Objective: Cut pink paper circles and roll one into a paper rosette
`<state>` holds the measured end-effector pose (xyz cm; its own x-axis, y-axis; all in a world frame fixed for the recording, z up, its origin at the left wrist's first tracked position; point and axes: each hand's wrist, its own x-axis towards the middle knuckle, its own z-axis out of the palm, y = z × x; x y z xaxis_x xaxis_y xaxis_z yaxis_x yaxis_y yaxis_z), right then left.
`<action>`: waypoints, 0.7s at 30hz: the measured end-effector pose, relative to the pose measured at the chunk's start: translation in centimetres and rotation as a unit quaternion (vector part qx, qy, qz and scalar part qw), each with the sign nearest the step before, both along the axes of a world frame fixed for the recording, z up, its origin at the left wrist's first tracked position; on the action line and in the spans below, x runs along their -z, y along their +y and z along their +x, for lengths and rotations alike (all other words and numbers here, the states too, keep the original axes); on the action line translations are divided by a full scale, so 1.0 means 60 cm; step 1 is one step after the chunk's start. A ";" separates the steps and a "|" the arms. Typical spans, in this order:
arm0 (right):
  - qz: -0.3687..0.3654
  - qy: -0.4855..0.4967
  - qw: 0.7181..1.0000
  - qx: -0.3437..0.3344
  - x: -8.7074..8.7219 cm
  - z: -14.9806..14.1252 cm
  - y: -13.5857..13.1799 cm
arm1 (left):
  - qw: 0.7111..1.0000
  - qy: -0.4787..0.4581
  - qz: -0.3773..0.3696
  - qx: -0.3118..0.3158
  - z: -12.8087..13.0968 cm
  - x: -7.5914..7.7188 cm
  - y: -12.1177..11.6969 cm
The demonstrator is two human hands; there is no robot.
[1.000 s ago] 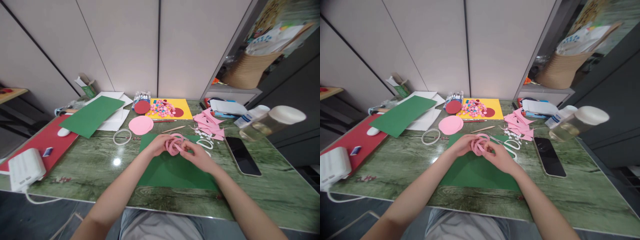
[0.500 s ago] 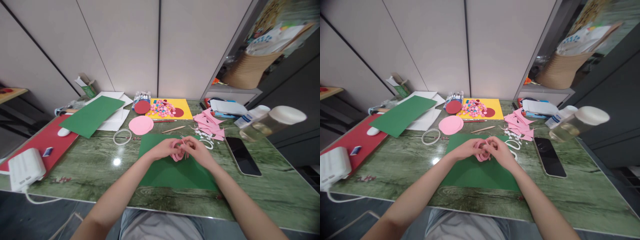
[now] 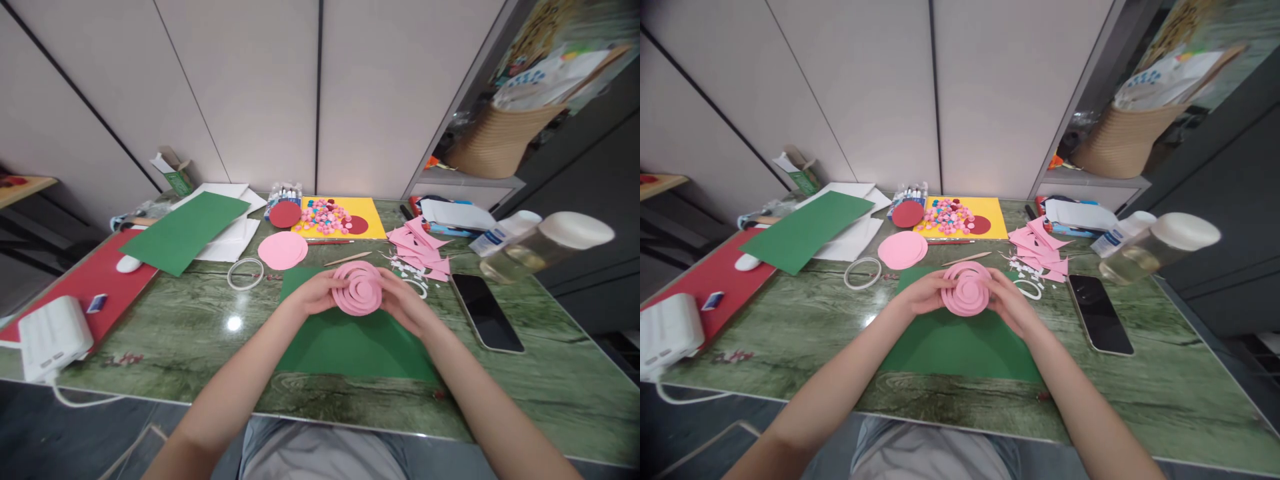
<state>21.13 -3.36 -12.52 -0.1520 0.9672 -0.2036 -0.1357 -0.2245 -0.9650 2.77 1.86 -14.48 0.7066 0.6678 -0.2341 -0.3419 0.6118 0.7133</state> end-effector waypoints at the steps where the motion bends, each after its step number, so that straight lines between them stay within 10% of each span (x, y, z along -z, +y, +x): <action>1: -0.018 0.018 1.000 -0.007 0.001 0.000 0.000 | 1.000 -0.002 -0.005 -0.011 0.000 0.000 0.002; 8: 0.057 -0.145 0.987 0.031 0.030 0.018 0.018 | 0.986 0.146 0.041 -0.063 0.008 -0.005 0.001; 13: 0.120 -0.282 0.952 0.004 0.027 0.022 0.022 | 0.965 0.238 0.100 0.039 -0.002 -0.003 0.001; 21: 0.150 -0.200 0.968 -0.029 0.049 0.022 0.027 | 0.952 0.268 0.132 0.071 -0.020 0.005 0.016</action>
